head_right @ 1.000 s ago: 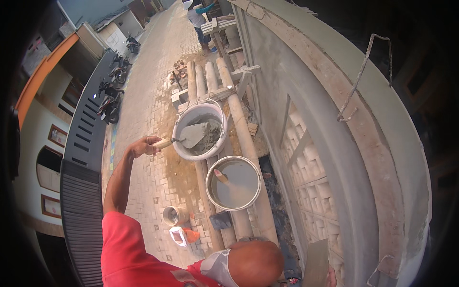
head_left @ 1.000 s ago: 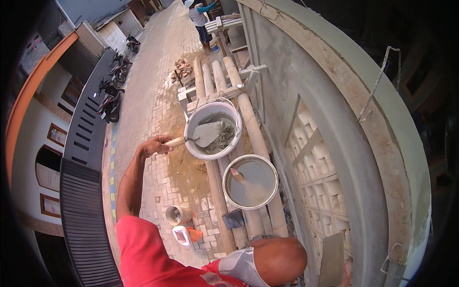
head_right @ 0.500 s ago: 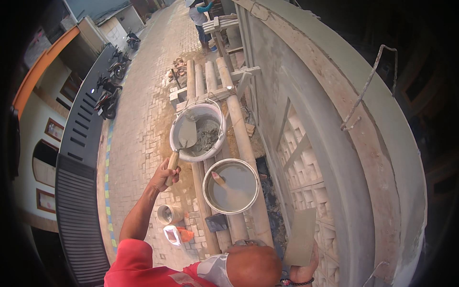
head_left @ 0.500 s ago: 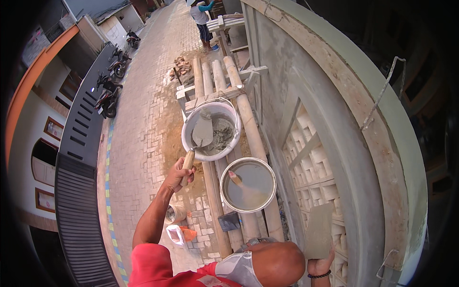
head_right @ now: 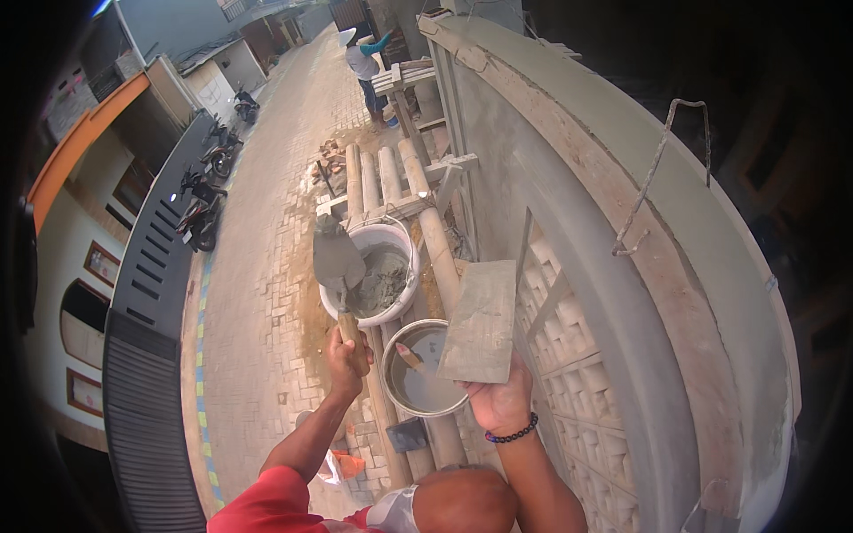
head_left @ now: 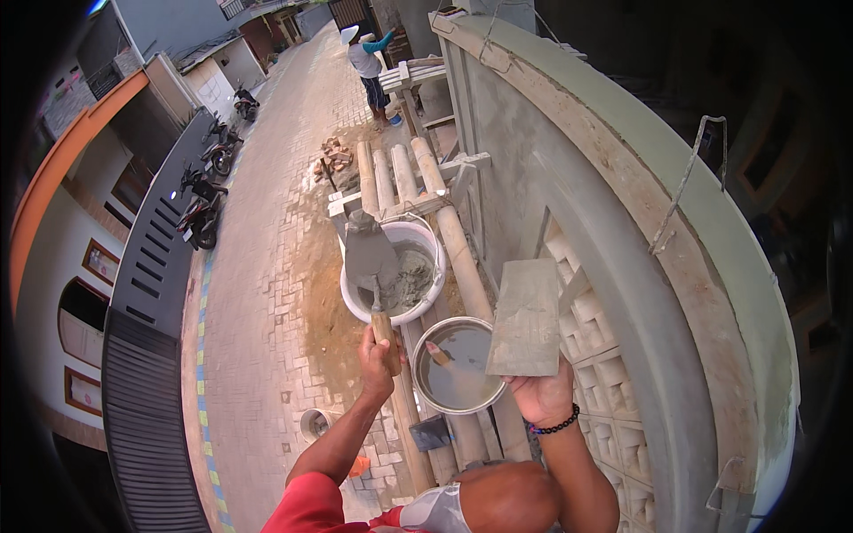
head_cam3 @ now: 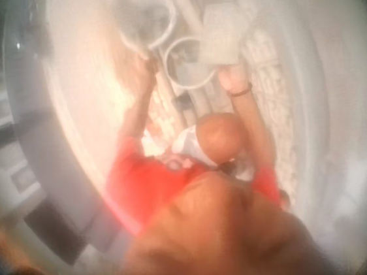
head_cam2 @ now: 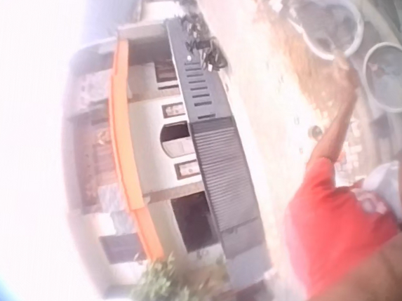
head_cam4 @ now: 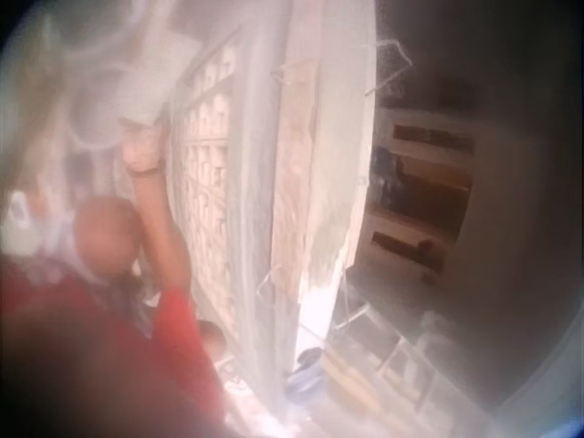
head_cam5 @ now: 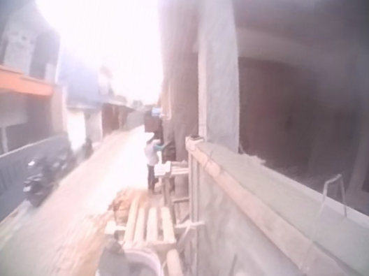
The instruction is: The person applies plaster to a curved wall section using a trowel and a brush. They repeatedly scoop plaster from a bucket, spread it on the surface, and smooth it with the trowel while standing on scaffolding.
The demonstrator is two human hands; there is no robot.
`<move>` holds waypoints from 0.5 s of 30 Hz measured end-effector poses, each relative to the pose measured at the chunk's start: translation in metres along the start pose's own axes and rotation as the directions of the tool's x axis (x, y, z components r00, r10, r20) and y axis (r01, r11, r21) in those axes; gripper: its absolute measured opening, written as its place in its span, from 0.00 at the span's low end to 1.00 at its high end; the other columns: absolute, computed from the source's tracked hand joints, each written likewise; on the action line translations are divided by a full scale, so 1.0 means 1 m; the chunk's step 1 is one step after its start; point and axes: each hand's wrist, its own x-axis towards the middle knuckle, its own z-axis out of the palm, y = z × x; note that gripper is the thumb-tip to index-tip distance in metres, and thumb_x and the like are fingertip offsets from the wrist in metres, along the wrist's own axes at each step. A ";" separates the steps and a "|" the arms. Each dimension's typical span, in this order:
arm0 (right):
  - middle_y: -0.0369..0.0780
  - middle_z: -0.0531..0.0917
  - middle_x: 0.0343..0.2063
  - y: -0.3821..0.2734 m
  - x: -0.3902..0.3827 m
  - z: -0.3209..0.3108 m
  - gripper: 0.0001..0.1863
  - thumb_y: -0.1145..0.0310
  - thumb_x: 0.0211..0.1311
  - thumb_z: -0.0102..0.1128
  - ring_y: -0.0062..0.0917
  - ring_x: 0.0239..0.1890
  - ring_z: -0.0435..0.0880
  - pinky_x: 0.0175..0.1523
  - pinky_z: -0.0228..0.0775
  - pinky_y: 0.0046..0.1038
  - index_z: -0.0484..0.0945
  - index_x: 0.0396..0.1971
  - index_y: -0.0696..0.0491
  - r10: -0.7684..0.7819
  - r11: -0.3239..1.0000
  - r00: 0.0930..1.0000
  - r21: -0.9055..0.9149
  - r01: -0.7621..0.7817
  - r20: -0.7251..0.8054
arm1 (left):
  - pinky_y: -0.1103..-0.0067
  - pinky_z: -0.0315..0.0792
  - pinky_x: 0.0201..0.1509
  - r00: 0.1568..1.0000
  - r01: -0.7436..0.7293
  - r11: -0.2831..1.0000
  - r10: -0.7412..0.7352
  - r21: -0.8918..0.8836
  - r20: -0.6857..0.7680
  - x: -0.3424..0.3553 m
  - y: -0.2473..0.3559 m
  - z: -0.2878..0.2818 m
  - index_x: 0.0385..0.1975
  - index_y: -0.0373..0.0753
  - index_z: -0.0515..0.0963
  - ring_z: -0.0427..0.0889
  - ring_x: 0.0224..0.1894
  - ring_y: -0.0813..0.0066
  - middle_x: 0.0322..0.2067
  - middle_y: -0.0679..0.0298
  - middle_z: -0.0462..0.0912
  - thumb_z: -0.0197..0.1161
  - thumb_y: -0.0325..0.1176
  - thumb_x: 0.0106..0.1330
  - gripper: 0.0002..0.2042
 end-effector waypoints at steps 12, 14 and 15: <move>0.40 0.79 0.35 0.007 0.046 0.027 0.14 0.61 0.64 0.43 0.29 0.31 0.78 0.30 0.71 0.29 0.71 0.43 0.53 -0.002 0.985 0.997 0.173 -0.012 0.080 | 0.68 0.63 0.48 0.826 -0.558 0.617 0.480 0.555 0.296 -0.025 -0.024 0.085 0.54 0.33 0.59 0.71 0.43 0.56 0.40 0.49 0.70 0.60 0.24 0.53 0.27; 0.39 0.79 0.35 0.001 0.041 0.029 0.14 0.61 0.63 0.45 0.28 0.31 0.77 0.30 0.69 0.28 0.72 0.42 0.52 -0.039 0.982 0.994 0.189 0.020 0.101 | 0.65 0.62 0.45 0.759 -0.640 0.463 0.504 0.613 0.412 -0.027 -0.023 0.085 0.54 0.34 0.59 0.71 0.40 0.52 0.39 0.48 0.70 0.61 0.23 0.50 0.29; 0.39 0.79 0.35 -0.003 0.037 0.030 0.14 0.61 0.63 0.45 0.27 0.31 0.77 0.29 0.68 0.27 0.72 0.42 0.52 -0.058 0.980 0.992 0.196 0.035 0.111 | 0.63 0.60 0.41 0.744 -0.657 0.425 0.497 0.622 0.446 -0.026 -0.024 0.087 0.54 0.35 0.60 0.70 0.38 0.51 0.39 0.49 0.70 0.62 0.22 0.47 0.30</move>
